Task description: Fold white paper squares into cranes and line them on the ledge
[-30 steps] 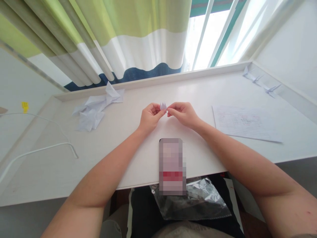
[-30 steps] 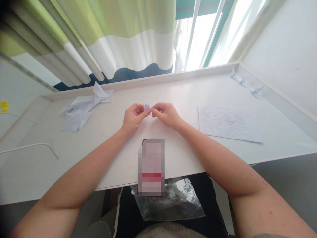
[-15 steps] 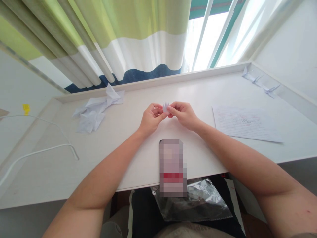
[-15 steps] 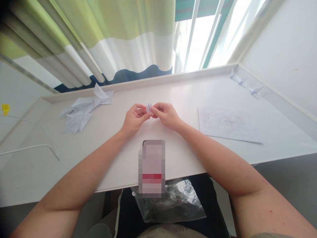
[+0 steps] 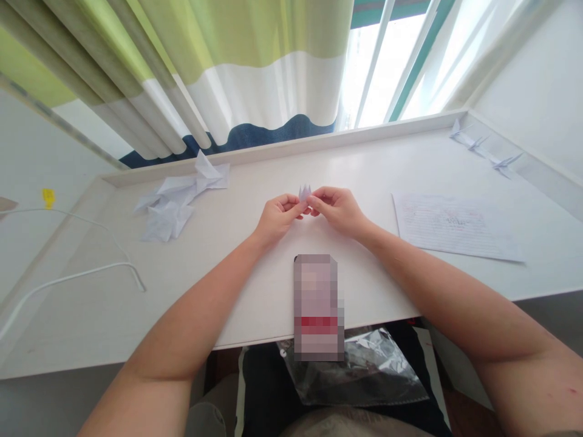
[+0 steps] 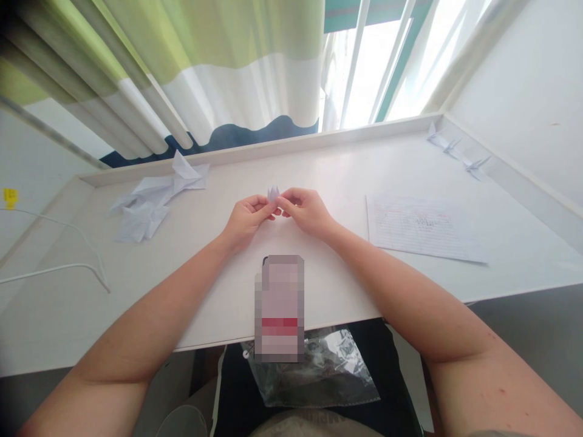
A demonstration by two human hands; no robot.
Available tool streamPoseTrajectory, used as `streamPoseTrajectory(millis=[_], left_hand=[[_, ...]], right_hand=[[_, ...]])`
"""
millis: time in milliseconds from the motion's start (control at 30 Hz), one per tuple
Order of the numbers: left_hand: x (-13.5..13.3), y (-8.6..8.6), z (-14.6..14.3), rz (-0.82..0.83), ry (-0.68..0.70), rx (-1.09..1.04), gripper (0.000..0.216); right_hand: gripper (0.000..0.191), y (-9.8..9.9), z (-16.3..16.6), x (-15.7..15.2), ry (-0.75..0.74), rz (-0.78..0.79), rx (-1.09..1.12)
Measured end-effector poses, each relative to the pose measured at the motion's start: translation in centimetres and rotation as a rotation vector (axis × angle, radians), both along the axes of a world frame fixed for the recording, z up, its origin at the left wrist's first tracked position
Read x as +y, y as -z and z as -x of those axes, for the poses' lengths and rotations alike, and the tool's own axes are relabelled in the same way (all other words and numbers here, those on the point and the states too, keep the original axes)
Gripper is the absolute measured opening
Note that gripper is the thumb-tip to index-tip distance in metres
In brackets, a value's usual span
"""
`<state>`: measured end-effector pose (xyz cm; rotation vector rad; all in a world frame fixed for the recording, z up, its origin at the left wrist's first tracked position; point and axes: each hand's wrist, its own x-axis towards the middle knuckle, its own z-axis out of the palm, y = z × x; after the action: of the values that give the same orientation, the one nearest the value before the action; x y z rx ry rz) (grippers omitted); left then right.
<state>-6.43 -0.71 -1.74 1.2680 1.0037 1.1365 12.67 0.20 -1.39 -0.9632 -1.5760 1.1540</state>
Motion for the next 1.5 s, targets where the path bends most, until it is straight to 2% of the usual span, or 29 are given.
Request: streamPoseTrajectory(millis=[133,400,700,1033,1267,1500], left_hand=[[0.0,0.0,0.0,0.008,-0.026,0.006,0.056],[-0.2,-0.2,-0.1,0.032,-0.021,-0.022,0.053],[-0.4,-0.1,-0.2,-0.019,-0.057,-0.026,0.050],[-0.4,0.0,0.2,-0.029,0.034,-0.029,0.053],[-0.6,-0.3,0.2,-0.055,0.051,-0.002,0.050],[-0.4,0.0,-0.1,-0.074,-0.027,0.047,0.054]], right_hand=[[0.054,0.1,-0.1,0.1,-0.020,0.008,-0.066],[0.051,0.3,0.3,0.2,-0.038,-0.006,-0.003],[0.047,0.3,-0.3,0.2,-0.063,-0.051,-0.023],[0.047,0.0,-1.0,0.4,-0.244,0.129,0.175],[0.048,-0.2,-0.9,0.6,-0.267,0.117,0.165],[0.058,-0.3,-0.8,0.6,-0.190,0.086,0.075]])
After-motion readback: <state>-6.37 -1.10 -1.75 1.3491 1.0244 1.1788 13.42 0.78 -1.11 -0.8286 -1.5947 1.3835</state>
